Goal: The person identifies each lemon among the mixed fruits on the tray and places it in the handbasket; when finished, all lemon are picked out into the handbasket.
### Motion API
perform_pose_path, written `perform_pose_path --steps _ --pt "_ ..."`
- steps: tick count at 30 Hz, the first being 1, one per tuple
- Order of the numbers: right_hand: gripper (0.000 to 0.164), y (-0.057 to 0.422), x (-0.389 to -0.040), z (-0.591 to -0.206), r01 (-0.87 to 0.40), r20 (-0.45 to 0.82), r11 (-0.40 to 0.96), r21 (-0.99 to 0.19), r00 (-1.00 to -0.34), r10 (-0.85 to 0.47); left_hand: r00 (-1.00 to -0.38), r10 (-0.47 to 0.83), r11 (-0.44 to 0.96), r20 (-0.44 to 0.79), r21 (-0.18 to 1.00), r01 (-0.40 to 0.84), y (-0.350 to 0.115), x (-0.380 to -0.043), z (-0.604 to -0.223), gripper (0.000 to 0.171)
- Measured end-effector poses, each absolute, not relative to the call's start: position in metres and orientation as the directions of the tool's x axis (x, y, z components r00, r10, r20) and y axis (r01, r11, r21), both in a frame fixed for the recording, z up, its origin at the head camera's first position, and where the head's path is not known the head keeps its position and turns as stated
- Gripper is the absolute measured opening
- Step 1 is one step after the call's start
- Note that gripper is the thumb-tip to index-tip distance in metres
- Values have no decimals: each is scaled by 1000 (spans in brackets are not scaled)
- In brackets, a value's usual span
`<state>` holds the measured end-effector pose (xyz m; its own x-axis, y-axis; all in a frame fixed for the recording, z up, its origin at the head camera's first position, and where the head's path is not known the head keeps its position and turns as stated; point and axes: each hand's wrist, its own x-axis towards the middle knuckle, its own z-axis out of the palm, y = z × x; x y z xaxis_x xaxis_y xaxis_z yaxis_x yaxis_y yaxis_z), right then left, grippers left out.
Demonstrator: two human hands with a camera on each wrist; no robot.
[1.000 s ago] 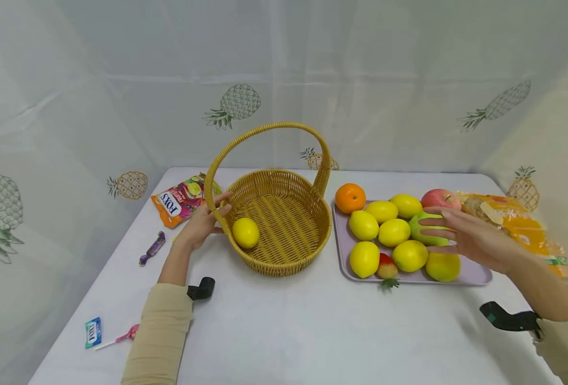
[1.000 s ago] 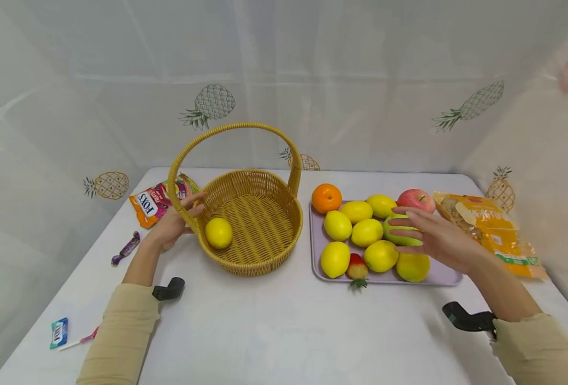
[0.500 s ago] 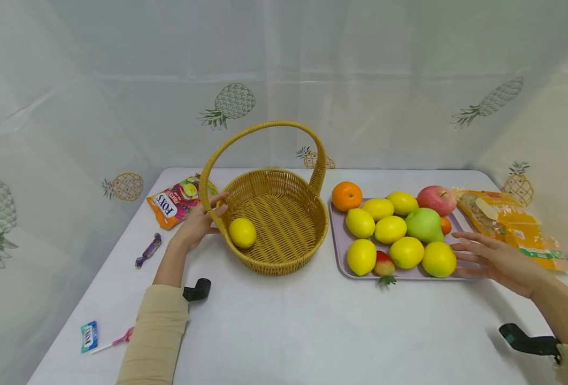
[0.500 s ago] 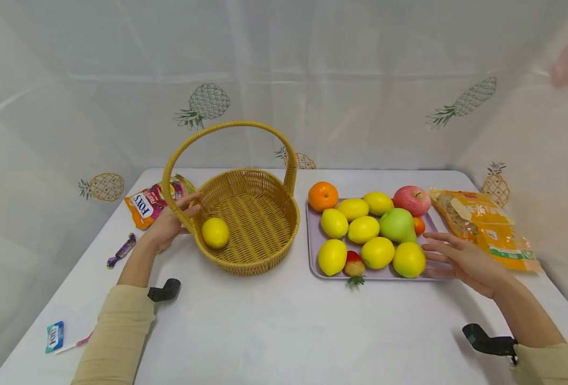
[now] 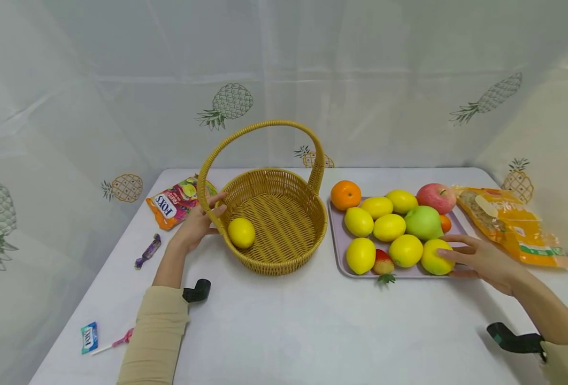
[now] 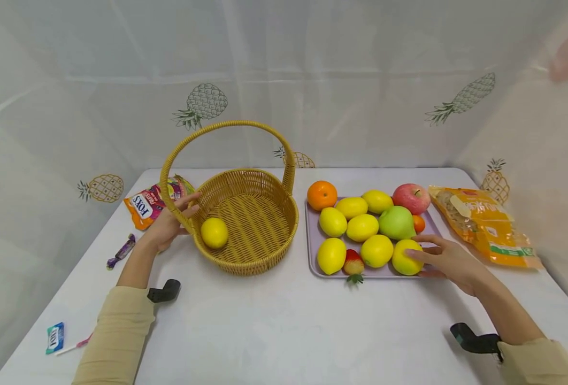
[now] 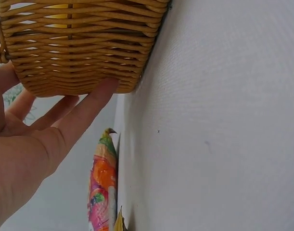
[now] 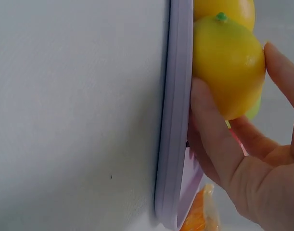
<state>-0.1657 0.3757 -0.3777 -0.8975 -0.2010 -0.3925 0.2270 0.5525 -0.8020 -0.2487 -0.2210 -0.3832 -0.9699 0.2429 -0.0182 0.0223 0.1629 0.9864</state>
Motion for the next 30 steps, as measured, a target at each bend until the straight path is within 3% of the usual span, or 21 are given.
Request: perform_pose_path --steps 8,13,16,20,24,30 --pt "71 377 -163 -372 227 -369 527 -819 -911 -182 -972 234 176 -22 984 20 -222 -250 -383 56" --pt "43 387 -163 -355 134 -250 448 -884 -945 -211 -974 224 175 -29 984 11 -221 -250 -383 55" --pt "38 382 -167 -337 51 -165 404 -913 -954 -252 -975 222 175 -24 984 15 -221 -249 -382 54" --pt "39 348 -176 -309 -13 -116 412 -911 -951 -286 -973 229 179 -23 984 18 -221 -248 -381 54" --pt "50 297 -188 -288 -31 -132 454 -891 -937 -324 -973 228 175 -29 984 12 -219 -246 -382 54" --pt "61 218 -215 -286 -29 -170 406 -913 -879 -445 -975 222 156 -20 988 15 -219 -245 -384 55"
